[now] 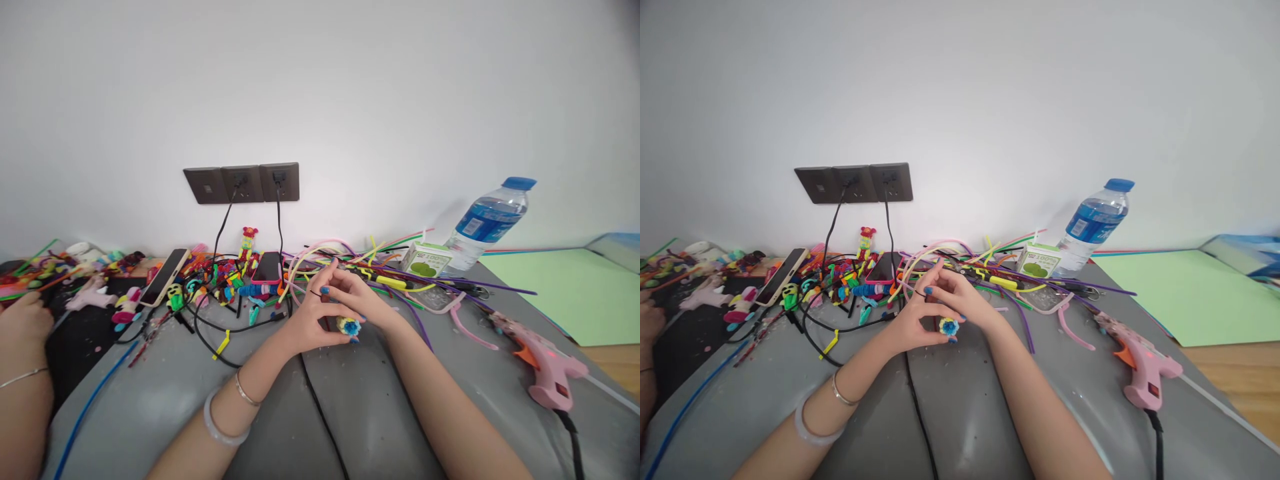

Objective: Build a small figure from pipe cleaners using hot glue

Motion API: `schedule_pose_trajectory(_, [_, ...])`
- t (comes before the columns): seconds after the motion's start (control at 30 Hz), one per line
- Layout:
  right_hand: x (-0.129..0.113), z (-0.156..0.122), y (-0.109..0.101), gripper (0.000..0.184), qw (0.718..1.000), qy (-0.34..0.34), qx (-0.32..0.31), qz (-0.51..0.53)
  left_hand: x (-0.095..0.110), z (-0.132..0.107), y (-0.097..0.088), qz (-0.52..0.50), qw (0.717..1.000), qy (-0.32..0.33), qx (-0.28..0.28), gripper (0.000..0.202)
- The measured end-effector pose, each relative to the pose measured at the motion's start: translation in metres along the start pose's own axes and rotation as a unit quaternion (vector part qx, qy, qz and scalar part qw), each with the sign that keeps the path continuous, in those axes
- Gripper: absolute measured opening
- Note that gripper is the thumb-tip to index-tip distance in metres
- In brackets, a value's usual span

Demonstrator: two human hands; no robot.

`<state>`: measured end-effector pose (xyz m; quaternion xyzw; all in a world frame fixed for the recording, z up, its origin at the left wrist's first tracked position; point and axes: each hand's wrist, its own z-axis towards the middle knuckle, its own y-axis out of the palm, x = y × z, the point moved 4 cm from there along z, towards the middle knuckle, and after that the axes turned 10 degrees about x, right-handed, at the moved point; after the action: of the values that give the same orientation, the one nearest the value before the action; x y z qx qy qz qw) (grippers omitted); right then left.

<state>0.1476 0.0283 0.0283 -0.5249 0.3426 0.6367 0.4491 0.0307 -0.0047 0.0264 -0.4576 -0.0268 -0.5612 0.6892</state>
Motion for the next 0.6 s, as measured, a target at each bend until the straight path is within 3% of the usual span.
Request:
schedule_pose_trajectory(0.37, [0.002,0.003,-0.009,0.036,0.999,-0.02,0.034,-0.032,-0.001,-0.001,-0.001,-0.024,0.999,-0.026,0.035,0.027])
schedule_pose_trajectory(0.6, [0.008,0.007,-0.034,0.036,0.977,-0.031,0.209,0.012,-0.017,0.001,-0.008,-0.111,0.982,-0.068,0.136,0.037])
